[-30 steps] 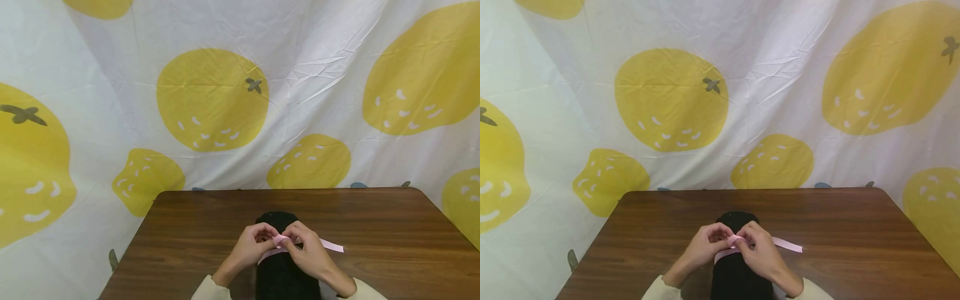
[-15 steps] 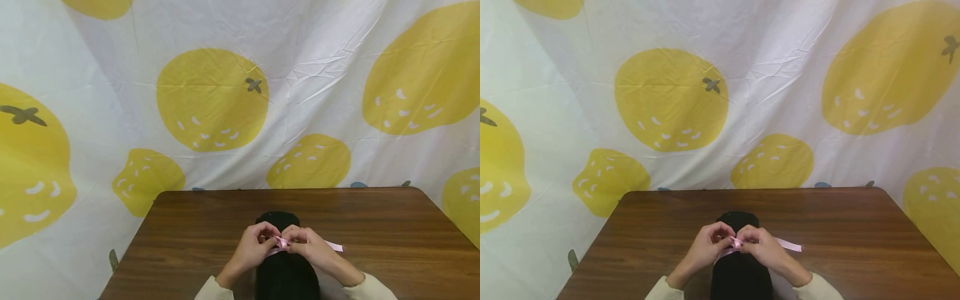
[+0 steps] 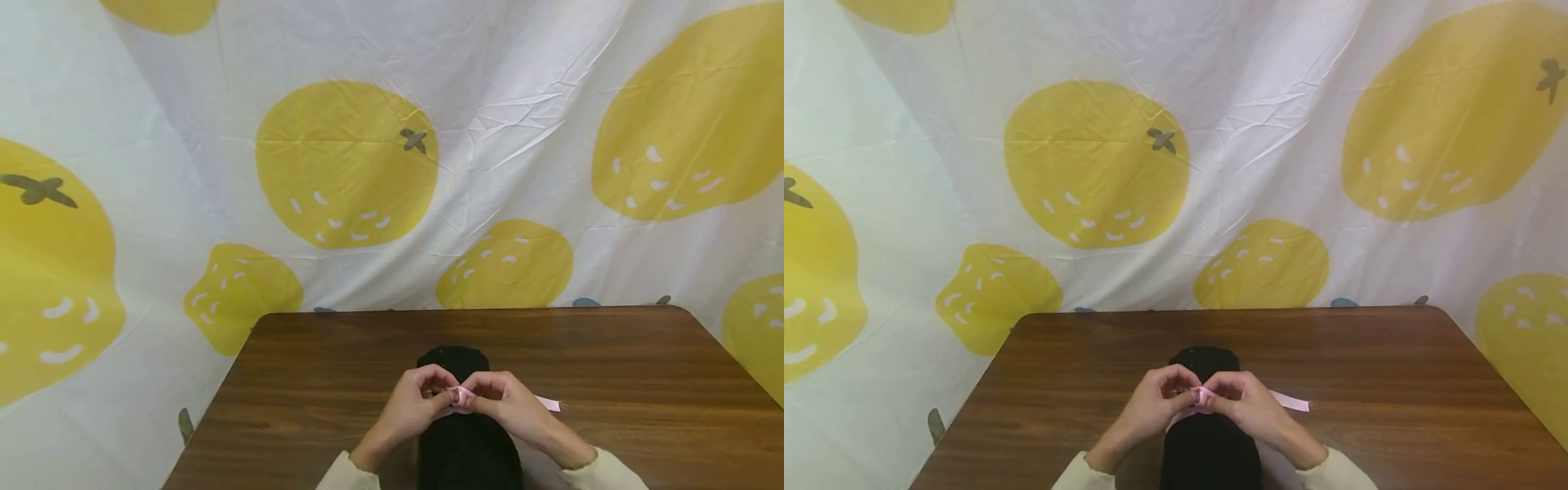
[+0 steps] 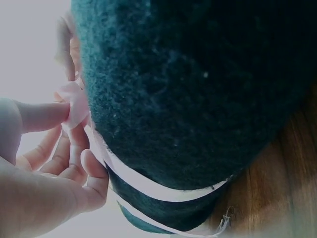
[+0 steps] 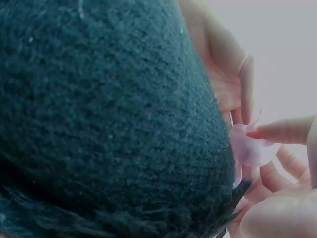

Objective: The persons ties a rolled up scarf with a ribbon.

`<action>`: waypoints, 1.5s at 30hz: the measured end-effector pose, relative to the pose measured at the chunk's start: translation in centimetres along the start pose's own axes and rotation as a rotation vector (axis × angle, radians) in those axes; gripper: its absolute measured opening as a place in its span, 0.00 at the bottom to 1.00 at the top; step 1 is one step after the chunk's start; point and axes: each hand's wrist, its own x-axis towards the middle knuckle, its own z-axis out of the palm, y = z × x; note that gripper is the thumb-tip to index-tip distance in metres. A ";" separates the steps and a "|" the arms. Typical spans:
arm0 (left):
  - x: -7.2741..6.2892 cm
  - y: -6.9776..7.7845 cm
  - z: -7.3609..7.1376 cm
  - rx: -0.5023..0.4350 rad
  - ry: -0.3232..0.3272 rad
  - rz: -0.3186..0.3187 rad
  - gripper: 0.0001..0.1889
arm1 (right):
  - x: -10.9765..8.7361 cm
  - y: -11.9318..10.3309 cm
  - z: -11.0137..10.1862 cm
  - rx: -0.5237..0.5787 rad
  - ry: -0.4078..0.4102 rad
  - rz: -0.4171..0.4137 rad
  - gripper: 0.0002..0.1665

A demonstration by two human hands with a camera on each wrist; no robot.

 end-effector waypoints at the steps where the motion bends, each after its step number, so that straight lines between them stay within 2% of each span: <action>1: 0.0 0.0 0.0 -0.006 -0.004 -0.005 0.03 | 0.0 0.0 0.0 0.012 -0.001 0.000 0.11; 5: -0.1 0.0 -0.1 -0.016 -0.015 -0.020 0.03 | 0.0 0.0 0.1 0.025 0.008 0.007 0.11; 11: -0.2 0.0 0.0 -0.039 -0.023 -0.024 0.03 | 0.0 0.0 0.3 -0.021 0.058 0.053 0.12; 18: -0.3 0.3 -0.1 -0.071 -0.027 -0.023 0.03 | 0.0 -0.1 0.7 -0.057 0.134 0.047 0.09; 27: -0.2 0.3 -0.2 -0.094 -0.032 -0.040 0.04 | 0.1 -0.1 1.0 -0.128 0.184 0.011 0.08; 39: -0.1 0.4 -0.2 -0.113 -0.038 -0.055 0.04 | 0.1 0.1 1.1 -0.164 0.212 -0.009 0.08; 45: 0.0 0.2 -0.2 -0.084 -0.026 -0.050 0.03 | 0.2 0.1 1.1 -0.140 0.214 0.021 0.10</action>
